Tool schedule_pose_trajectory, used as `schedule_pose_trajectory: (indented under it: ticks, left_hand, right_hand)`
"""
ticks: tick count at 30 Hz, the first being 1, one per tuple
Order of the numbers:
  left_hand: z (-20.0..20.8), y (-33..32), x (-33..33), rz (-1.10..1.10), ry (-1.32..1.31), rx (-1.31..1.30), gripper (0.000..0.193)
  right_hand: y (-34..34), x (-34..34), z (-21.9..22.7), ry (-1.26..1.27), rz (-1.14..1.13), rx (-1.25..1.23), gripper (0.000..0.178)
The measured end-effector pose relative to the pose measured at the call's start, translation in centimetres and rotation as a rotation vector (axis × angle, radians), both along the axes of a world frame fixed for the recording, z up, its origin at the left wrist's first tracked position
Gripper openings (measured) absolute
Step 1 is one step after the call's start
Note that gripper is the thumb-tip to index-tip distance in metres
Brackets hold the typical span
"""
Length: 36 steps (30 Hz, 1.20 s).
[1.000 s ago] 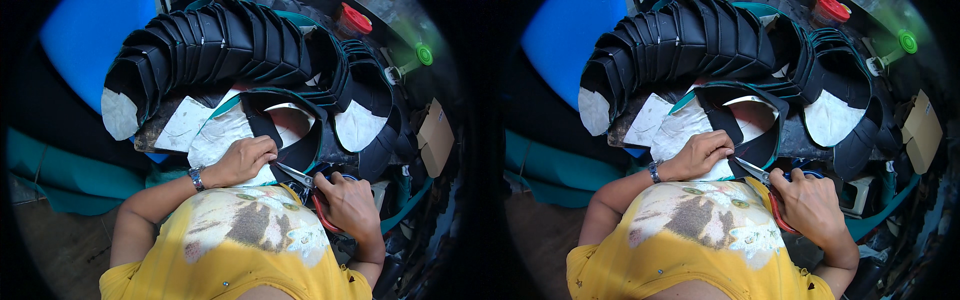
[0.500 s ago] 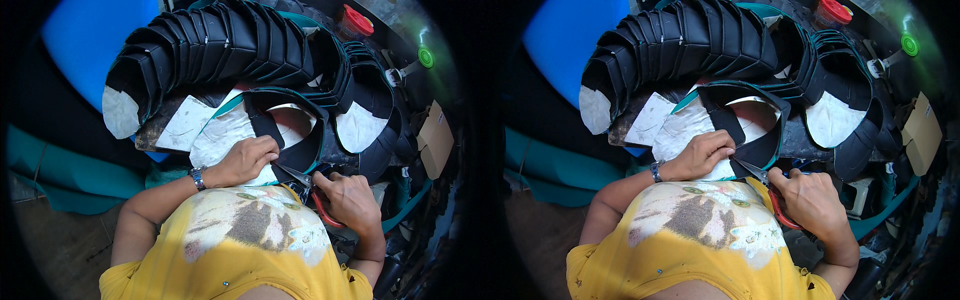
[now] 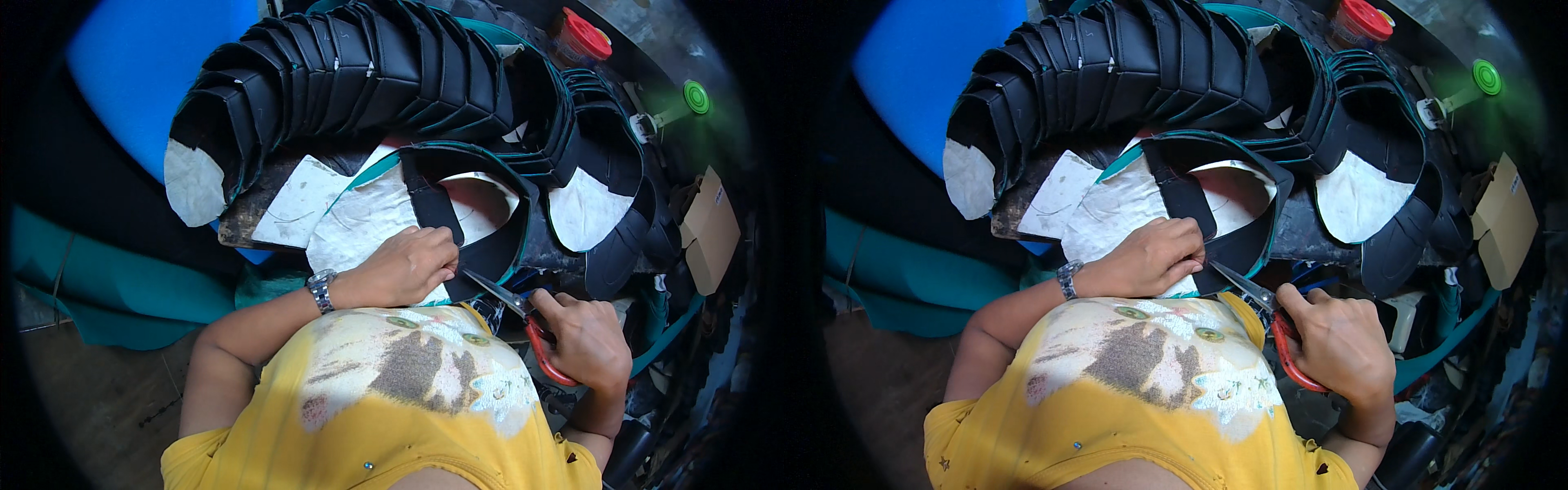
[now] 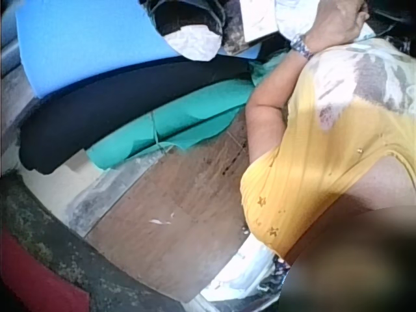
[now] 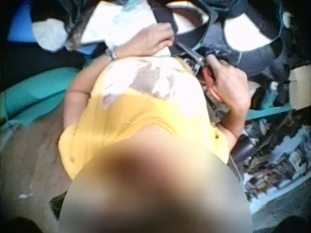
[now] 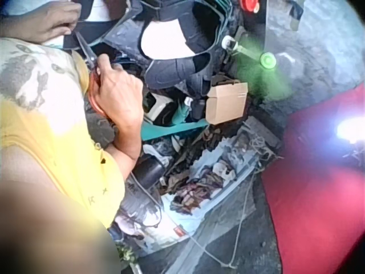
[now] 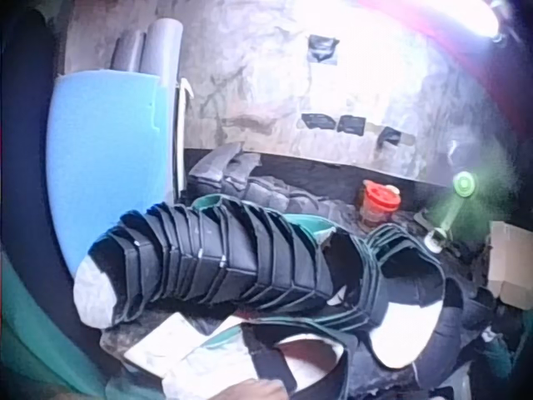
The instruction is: The person uses red-handled shears to trim excess material from the edges of black shoe uppers. They repeatedly pick up each upper, cut along the perimeter, and place the trimmed pieces into a stack on the workbench.
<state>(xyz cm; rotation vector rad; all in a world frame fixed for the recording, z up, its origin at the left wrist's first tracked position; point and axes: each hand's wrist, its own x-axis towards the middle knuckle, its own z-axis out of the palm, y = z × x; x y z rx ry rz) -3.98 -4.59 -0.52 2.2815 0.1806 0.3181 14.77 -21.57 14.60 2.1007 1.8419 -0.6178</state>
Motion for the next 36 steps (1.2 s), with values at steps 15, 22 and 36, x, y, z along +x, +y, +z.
schedule_pose_trajectory:
  ticks: [15, 22, 36]
  left_hand:
    - [-0.8, 0.0, -0.3, 0.048, -0.131, -0.001, 0.012]
    - [-0.4, 0.5, -0.5, 0.079, -0.076, -0.115, 0.012]
    - [4.3, 8.7, 1.9, 0.354, 0.033, 0.178, 0.047]
  right_hand:
    - [1.3, -1.1, -0.8, -0.054, 0.153, 0.016, 0.025]
    - [1.5, -1.4, -1.1, -0.073, 0.124, 0.006, 0.032]
    - [2.3, 1.0, -0.2, 0.022, 0.143, 0.058, 0.035]
